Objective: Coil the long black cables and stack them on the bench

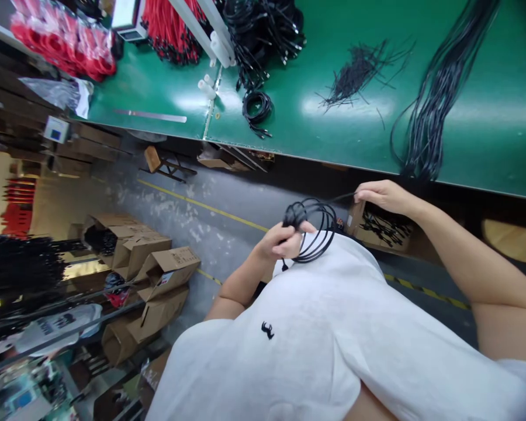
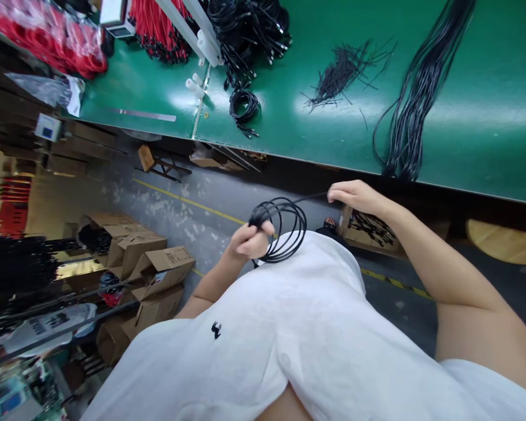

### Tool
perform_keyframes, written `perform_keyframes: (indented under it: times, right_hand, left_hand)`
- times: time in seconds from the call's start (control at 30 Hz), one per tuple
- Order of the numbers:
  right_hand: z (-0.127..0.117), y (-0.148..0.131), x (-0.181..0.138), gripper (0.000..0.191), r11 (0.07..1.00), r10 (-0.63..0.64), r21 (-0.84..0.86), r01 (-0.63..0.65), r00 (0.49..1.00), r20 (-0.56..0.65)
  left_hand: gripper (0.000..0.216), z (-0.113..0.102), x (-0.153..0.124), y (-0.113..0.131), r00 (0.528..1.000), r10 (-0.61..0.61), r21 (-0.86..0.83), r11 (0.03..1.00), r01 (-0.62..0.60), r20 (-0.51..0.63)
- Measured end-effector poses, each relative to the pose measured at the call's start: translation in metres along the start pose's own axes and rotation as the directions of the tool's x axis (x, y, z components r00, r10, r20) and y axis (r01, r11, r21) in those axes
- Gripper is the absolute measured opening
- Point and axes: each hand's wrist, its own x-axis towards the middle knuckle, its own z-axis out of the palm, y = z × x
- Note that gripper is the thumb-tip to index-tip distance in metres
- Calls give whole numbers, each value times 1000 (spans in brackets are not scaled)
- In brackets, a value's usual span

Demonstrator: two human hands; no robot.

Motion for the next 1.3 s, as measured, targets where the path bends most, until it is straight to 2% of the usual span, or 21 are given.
perform_keyframes:
  times: [0.07, 0.1, 0.17, 0.23, 0.3, 0.33, 0.4, 0.47, 0.57, 0.63, 0.7, 0.83, 0.9, 0.97, 1.03, 1.1, 1.13, 1.17, 1.2, 1.27, 1.3]
  right_hand:
    - [-1, 43, -14, 46, 995, 64, -76, -71, 994, -84]
    - [0, 62, -21, 43, 987, 89, -128, -102, 991, -103]
    - [6, 89, -33, 37, 957, 128, -248, -151, 986, -107]
    - [18, 100, -42, 31, 890, 162, -412, -196, 980, -117]
    - [32, 93, -49, 30, 773, 177, -600, -205, 978, -107]
    - [39, 85, -52, 31, 718, 168, -675, -171, 983, -70]
    - [52, 59, -55, 31, 662, 92, -749, -13, 994, 63]
    - [62, 27, -53, 27, 652, -79, -726, 218, 972, 221]
    - [69, -25, -39, 25, 550, -375, -664, 507, 860, 346]
    - [68, -54, -24, 26, 475, -476, -667, 574, 805, 355]
    - [64, -71, -9, 26, 446, -485, -703, 553, 810, 330]
    - [54, -82, 3, 27, 497, -392, -766, 407, 893, 220]
    - [54, -85, 1, 24, 532, -417, -772, 348, 901, 119]
    - [58, -90, 0, 33, 538, -508, -734, 415, 854, 111]
    - [66, -98, 3, 41, 503, -613, -621, 601, 755, 234]
    - [74, -106, 10, 34, 483, -652, -452, 750, 653, 385]
    - [76, -109, 15, 30, 509, -639, -382, 771, 636, 432]
    - [76, -111, 20, 28, 567, -602, -338, 751, 658, 452]
    - [75, -112, 25, 26, 647, -544, -317, 694, 711, 446]
    - [69, -112, 35, 23, 823, -396, -268, 501, 844, 361]
    - [65, -111, 39, 26, 891, -326, -217, 398, 895, 305]
  left_hand:
    - [42, -6, -12, 10, 966, 186, -62, 978, -200, -181]
    - [44, -8, -17, 16, 925, 258, -75, 955, -288, -279]
    - [45, -8, -24, 28, 843, 324, -84, 915, -394, -428]
    - [45, -5, -26, 38, 801, 336, -81, 900, -428, -496]
    - [44, -4, -22, 45, 781, 356, -57, 894, -444, -514]
    - [43, -5, -19, 46, 777, 370, -39, 892, -450, -509]
    - [41, -11, -10, 44, 794, 368, 10, 910, -415, -484]
    - [37, -20, 2, 35, 845, 296, 83, 953, -290, -445]
    - [34, -32, 23, 8, 922, 130, 198, 978, -59, -365]
    - [37, -35, 35, -12, 961, 28, 238, 970, 40, -276]
    - [43, -35, 41, -26, 983, -66, 269, 957, 111, -172]
    - [43, -26, 36, -31, 990, -124, 357, 924, 141, -70]
    - [40, -20, 30, -27, 989, -147, 365, 920, 144, -19]
    - [38, -13, 25, -23, 973, -220, 369, 911, 182, 64]
    - [37, -6, 23, -20, 934, -326, 416, 877, 239, 149]
    - [38, -2, 21, -17, 877, -428, 462, 837, 294, 219]
    - [39, -2, 19, -14, 854, -463, 471, 824, 316, 237]
    - [41, -3, 17, -11, 849, -475, 467, 820, 330, 232]
    - [43, -5, 14, -7, 867, -455, 448, 830, 332, 202]
    - [47, -12, 7, 2, 938, -331, 376, 886, 272, 103]
    - [49, -17, 4, 7, 966, -252, 341, 915, 218, 57]
